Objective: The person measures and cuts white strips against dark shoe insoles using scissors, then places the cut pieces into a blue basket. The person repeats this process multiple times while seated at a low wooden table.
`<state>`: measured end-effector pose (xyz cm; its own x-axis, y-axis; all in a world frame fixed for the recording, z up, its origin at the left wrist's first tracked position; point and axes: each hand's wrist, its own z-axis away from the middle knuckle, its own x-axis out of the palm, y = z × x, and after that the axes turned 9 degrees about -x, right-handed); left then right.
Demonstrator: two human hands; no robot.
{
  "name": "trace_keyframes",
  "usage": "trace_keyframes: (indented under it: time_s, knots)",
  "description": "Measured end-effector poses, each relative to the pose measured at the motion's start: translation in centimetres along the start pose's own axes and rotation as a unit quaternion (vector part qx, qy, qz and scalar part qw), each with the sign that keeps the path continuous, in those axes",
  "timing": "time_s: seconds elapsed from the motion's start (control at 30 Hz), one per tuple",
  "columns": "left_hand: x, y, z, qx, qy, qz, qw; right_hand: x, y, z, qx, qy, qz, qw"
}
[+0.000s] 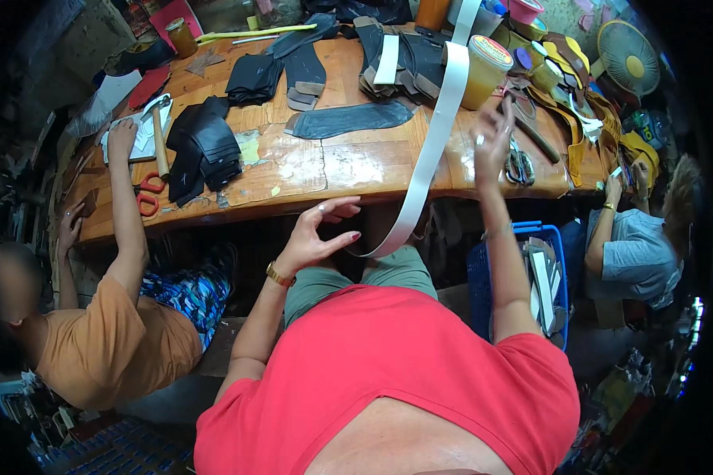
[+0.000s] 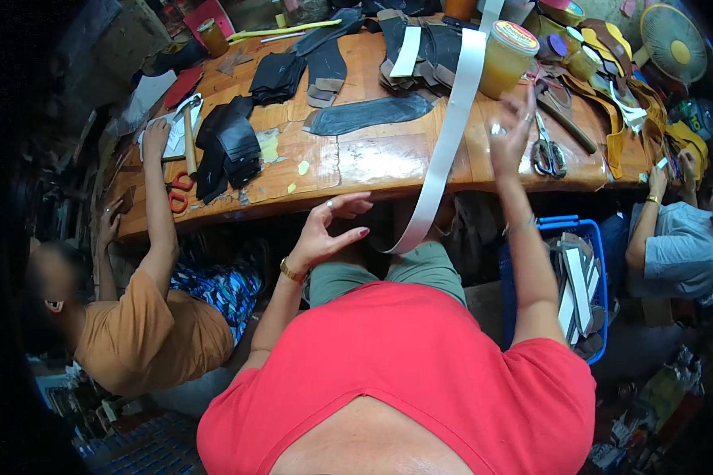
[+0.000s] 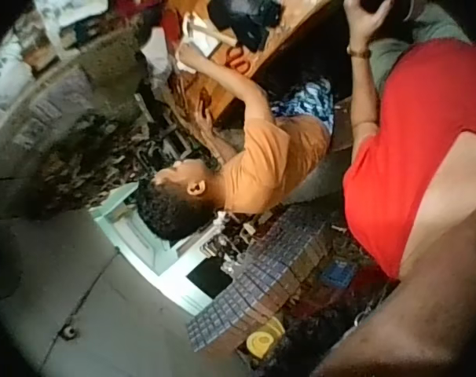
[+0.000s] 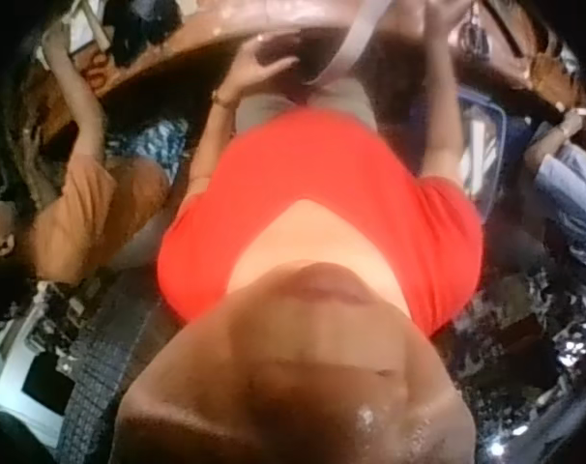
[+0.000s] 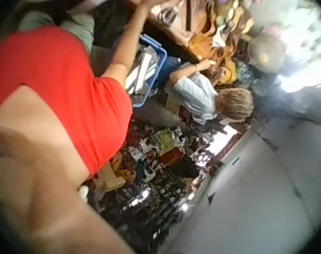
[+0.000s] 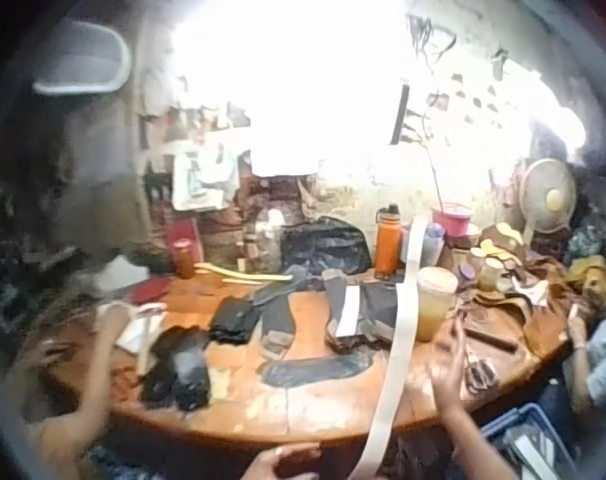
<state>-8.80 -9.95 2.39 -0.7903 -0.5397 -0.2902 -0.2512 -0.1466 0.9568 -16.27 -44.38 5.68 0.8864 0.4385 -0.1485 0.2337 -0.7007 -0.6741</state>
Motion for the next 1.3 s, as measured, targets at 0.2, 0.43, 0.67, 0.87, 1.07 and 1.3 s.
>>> trace_keyframes:
  time_s: [0.2, 0.43, 0.67, 0.87, 1.07, 1.3]
  knots:
    - [2.7, 0.4, -4.4, -0.017, -0.038, 0.051, 0.998, 0.5, -1.0, 8.9, 0.107, -0.145, -0.093, 0.979]
    - [5.1, 2.6, -7.3, -0.003, -0.056, 0.093, 0.994, 3.9, -3.8, 2.7, 0.162, -0.085, -0.373, 0.91]
    - [2.2, 6.8, -10.5, 0.07, -0.092, 0.179, 0.977, 3.2, -7.9, -8.0, 0.025, -0.058, -0.355, 0.933]
    - [0.5, 12.8, -11.9, 0.13, -0.041, 0.305, 0.943, 1.3, -12.1, -9.4, -0.001, -0.037, -0.43, 0.902]
    - [0.6, 16.0, -13.1, 0.196, 0.007, 0.397, 0.897, -1.6, -11.1, 0.6, 0.106, -0.293, -0.394, 0.865]
    - [4.1, 15.3, -12.9, 0.131, -0.077, 0.497, 0.854, -7.9, -12.1, 6.5, 0.158, -0.229, -0.28, 0.919]
